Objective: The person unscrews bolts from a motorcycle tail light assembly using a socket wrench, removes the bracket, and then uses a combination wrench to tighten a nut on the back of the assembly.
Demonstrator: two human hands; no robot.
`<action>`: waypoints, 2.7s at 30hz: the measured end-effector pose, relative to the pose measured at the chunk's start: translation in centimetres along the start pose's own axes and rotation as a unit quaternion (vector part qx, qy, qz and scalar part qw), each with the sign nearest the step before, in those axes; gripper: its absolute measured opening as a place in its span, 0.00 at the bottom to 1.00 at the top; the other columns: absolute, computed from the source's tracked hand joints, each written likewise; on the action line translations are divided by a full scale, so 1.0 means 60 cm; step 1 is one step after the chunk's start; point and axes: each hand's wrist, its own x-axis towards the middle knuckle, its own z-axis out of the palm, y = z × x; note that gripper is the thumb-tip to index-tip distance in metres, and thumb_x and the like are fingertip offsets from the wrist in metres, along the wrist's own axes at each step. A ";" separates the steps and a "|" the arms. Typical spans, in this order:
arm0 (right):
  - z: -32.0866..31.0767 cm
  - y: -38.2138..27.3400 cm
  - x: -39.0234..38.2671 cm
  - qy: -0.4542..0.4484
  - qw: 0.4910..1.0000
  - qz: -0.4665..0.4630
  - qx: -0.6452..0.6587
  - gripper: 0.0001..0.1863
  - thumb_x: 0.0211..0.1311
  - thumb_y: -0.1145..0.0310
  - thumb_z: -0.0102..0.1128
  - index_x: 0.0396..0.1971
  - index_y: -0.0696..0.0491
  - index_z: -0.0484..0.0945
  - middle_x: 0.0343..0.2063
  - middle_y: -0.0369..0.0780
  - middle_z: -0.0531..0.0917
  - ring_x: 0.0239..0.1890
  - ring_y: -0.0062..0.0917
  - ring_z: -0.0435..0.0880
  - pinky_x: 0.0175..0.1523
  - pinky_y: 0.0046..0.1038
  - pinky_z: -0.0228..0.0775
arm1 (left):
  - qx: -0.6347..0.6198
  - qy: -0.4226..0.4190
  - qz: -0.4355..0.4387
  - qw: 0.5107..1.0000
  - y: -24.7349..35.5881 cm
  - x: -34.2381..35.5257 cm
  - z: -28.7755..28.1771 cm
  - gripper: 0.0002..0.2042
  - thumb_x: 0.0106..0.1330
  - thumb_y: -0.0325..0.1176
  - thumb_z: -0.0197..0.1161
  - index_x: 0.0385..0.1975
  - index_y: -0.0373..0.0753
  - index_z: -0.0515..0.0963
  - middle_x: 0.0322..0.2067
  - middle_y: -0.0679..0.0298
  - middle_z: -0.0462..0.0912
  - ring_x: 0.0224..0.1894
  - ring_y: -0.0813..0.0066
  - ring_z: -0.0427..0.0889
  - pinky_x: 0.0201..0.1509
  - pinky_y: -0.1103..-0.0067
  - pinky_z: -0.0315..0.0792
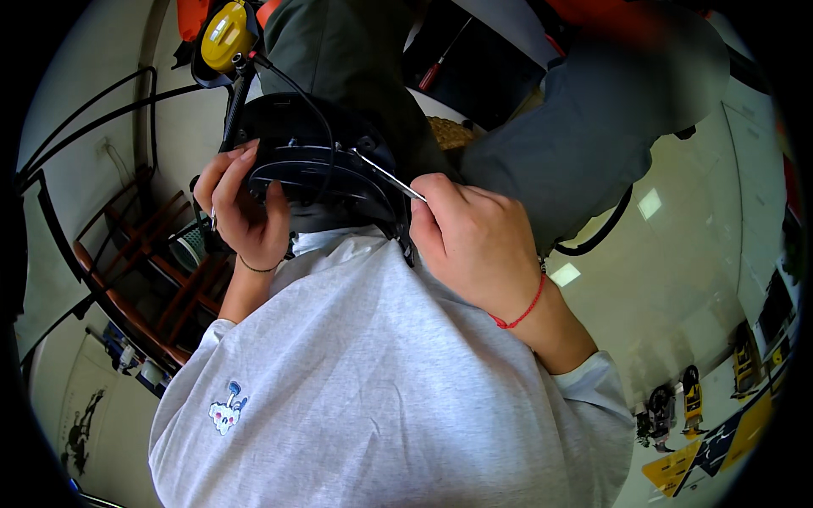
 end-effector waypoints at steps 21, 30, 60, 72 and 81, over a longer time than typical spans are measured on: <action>0.012 -0.002 0.016 0.013 0.999 -0.006 -0.030 0.05 0.64 0.73 0.63 0.39 0.55 0.80 0.20 0.41 0.82 0.20 0.34 0.82 0.26 0.33 0.70 | 0.055 -0.016 -0.036 0.998 -0.022 0.035 0.010 0.25 0.53 0.16 0.66 0.55 0.36 0.78 0.57 0.56 0.73 0.61 0.61 0.74 0.64 0.71 0.70; 0.020 -0.017 0.022 0.014 0.999 0.008 -0.050 0.07 0.62 0.73 0.62 0.40 0.52 0.79 0.23 0.41 0.85 0.23 0.35 0.85 0.29 0.35 0.76 | -0.010 0.020 -0.016 1.000 -0.007 0.015 -0.003 0.24 0.51 0.11 0.61 0.52 0.33 0.78 0.57 0.52 0.68 0.59 0.55 0.80 0.64 0.69 0.76; 0.024 -0.018 0.001 0.052 0.995 -0.078 0.021 0.31 0.57 0.83 0.62 0.64 0.62 0.69 0.22 0.38 0.79 0.23 0.28 0.80 0.32 0.28 0.73 | -0.147 -0.129 0.068 0.978 0.045 0.008 0.088 0.21 0.54 0.24 0.75 0.49 0.36 0.82 0.52 0.54 0.81 0.50 0.54 0.83 0.51 0.69 0.81; -0.020 0.001 0.021 0.041 0.992 -0.106 0.051 0.21 0.76 0.64 0.52 0.60 0.60 0.77 0.34 0.41 0.78 0.34 0.25 0.76 0.39 0.24 0.70 | -0.185 -0.171 0.025 0.967 0.058 0.007 0.087 0.22 0.54 0.25 0.76 0.51 0.37 0.79 0.44 0.55 0.81 0.41 0.59 0.84 0.44 0.72 0.81; 0.023 0.011 0.031 0.008 0.990 -0.013 0.144 0.12 0.73 0.66 0.55 0.45 0.57 0.83 0.32 0.43 0.81 0.31 0.34 0.81 0.39 0.31 0.74 | -0.100 -0.197 0.102 0.970 0.053 0.002 0.083 0.22 0.53 0.28 0.76 0.49 0.35 0.79 0.39 0.57 0.81 0.37 0.63 0.83 0.41 0.74 0.81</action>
